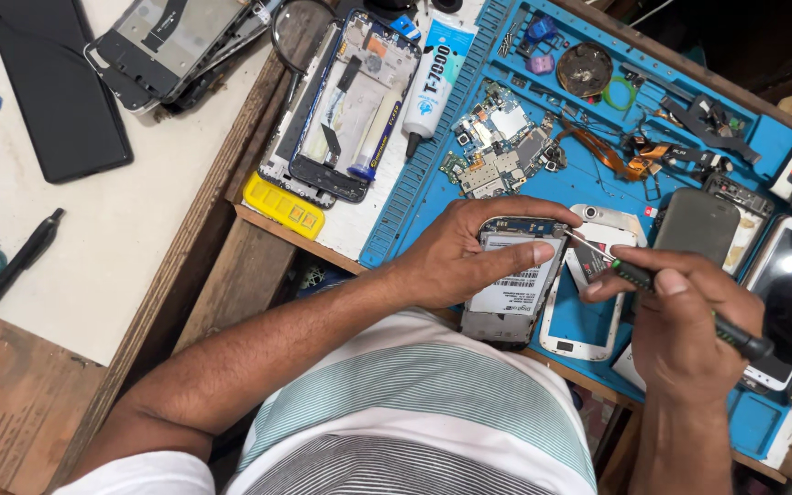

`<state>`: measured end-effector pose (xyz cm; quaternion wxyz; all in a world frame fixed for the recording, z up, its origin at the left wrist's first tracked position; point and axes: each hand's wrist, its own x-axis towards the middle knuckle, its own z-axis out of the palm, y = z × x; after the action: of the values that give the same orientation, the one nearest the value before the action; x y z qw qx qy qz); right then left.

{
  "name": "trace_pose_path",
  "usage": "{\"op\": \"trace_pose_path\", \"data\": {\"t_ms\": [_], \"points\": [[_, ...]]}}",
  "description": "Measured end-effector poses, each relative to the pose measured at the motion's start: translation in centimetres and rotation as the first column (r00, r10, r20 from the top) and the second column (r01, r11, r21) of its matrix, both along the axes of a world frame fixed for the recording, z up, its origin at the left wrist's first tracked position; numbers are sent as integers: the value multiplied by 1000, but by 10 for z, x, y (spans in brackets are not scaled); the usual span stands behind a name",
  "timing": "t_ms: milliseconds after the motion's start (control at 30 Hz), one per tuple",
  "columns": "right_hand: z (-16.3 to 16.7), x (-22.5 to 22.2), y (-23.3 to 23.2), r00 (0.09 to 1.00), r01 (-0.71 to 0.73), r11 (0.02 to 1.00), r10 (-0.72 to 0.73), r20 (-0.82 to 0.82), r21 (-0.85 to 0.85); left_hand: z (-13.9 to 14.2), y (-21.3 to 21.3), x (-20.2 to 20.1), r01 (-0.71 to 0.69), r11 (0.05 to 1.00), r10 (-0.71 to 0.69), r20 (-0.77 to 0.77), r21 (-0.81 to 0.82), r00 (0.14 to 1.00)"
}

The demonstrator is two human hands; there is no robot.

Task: The person disassembles a smartphone using a screwdriver, removes the battery and internal components, then reassembles the device by placing the battery back and closing the casing. The workspace contains multiple disassembled phones and tools.

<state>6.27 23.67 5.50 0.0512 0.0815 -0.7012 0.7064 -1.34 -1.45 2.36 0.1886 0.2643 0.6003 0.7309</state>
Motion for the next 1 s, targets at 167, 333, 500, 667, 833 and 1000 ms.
{"op": "trace_pose_path", "data": {"t_ms": [167, 333, 500, 667, 833, 1000], "points": [[-27, -3, 16, 985, 9, 943, 50, 165, -334, -1, 0, 0, 40, 998, -43, 61, 48, 997], [-38, -5, 27, 980, -33, 905, 112, 163, -424, 0, 1, -1, 45, 998, -48, 79, 40, 996], [-38, -3, 34, 985, -106, 936, 144, 91, -336, 2, -1, 0, 61, 993, -67, 55, 99, 996], [-36, -3, 38, 981, -136, 935, 173, 85, -327, 3, -1, 1, 79, 995, -83, 67, 61, 994], [-44, -2, 36, 980, -128, 906, 178, 88, -404, 1, -3, 1, 94, 990, -102, 75, 101, 992], [-44, -9, 23, 970, -168, 850, 233, 71, -499, 0, -2, 2, 102, 984, -113, 69, 145, 991]]}}
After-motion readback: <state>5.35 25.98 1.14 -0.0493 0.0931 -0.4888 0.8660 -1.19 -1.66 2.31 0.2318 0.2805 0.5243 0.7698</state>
